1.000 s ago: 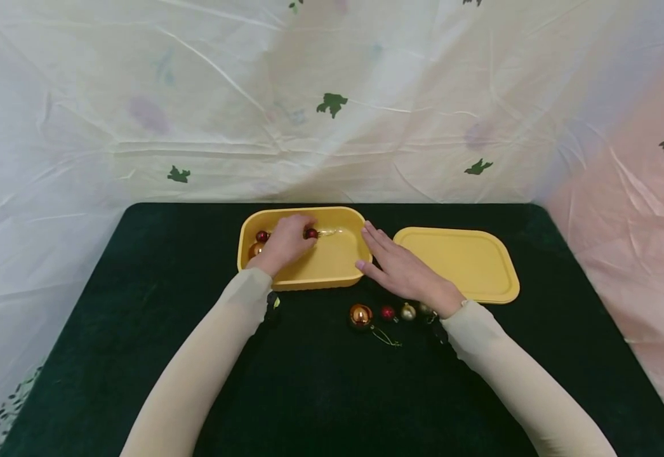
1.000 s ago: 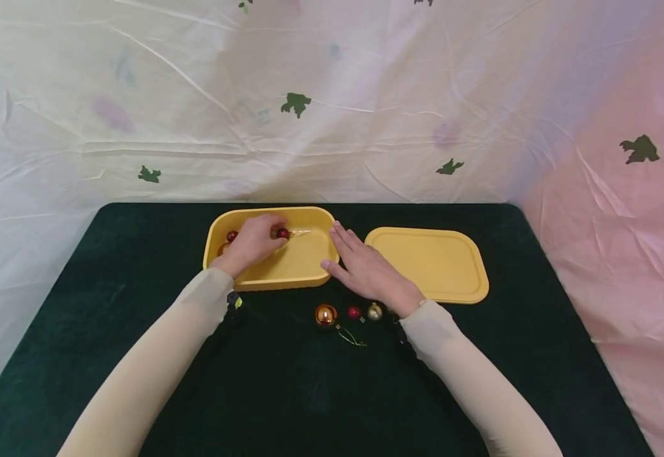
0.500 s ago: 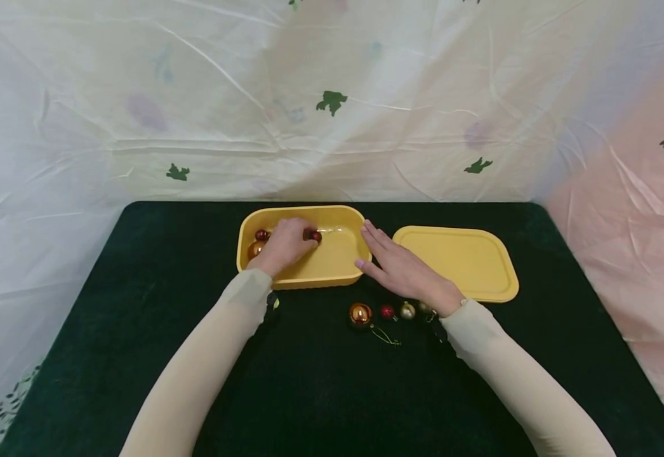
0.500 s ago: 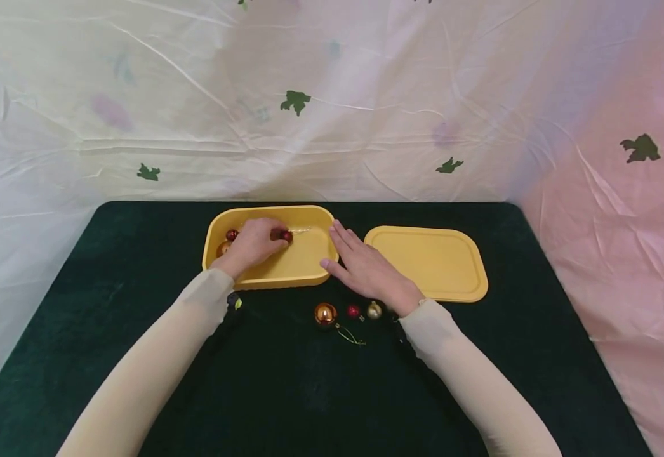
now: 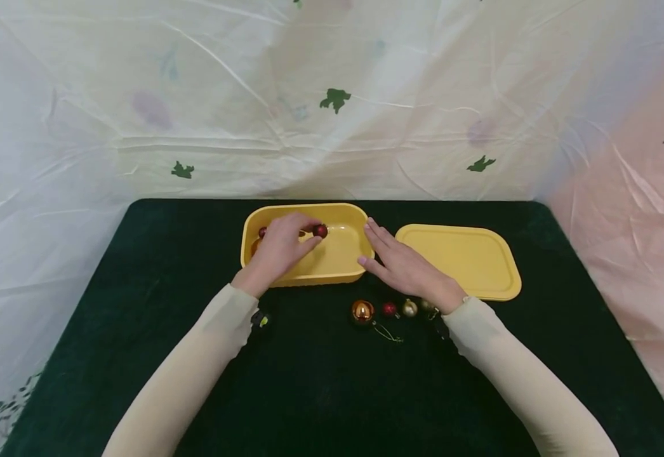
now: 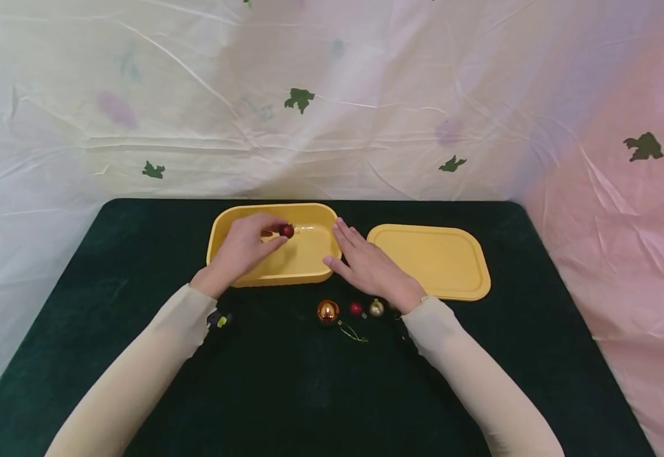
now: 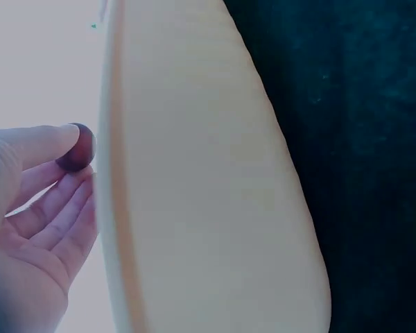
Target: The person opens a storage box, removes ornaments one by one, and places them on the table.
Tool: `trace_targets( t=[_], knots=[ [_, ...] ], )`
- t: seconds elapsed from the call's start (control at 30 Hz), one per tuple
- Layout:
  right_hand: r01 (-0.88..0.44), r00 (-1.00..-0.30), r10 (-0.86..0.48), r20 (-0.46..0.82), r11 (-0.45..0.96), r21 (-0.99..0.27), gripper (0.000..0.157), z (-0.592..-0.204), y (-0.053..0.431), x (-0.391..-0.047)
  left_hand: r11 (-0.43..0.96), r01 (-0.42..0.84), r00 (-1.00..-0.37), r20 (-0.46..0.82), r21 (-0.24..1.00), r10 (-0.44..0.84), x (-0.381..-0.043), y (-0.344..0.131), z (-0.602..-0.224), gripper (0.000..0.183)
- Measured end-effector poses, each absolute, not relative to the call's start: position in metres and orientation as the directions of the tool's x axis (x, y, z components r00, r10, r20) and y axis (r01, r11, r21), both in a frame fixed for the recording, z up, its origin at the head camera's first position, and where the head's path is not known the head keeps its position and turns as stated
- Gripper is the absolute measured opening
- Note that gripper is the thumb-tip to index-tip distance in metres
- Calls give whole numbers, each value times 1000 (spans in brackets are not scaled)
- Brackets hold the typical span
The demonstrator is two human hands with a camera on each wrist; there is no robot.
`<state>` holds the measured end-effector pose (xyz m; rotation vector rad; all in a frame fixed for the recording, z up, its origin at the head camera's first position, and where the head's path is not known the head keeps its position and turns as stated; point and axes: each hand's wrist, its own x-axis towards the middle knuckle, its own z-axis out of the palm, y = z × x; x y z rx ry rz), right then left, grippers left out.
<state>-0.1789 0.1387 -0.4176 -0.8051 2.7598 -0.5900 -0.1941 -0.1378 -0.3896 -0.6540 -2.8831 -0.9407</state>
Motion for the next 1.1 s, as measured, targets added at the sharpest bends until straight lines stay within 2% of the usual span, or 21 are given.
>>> trace_targets(
  t=[0.33, 0.73, 1.1],
  knots=[
    [-479, -828, -555, -79, 774, -414, 81, -418, 143, -181, 676, 458, -886, 234, 578, 401, -161, -147, -381, 32],
    [-449, -835, -541, -96, 773, -448, 83, -415, 145, -178, 524, 514, -842, 285, 679, 458, -123, -155, -396, 31],
    [-459, -835, -544, -84, 773, -439, 82, -415, 147, -180, 465, 548, -790, 249, 695, 560, -105, -149, -415, 35]
  ],
)
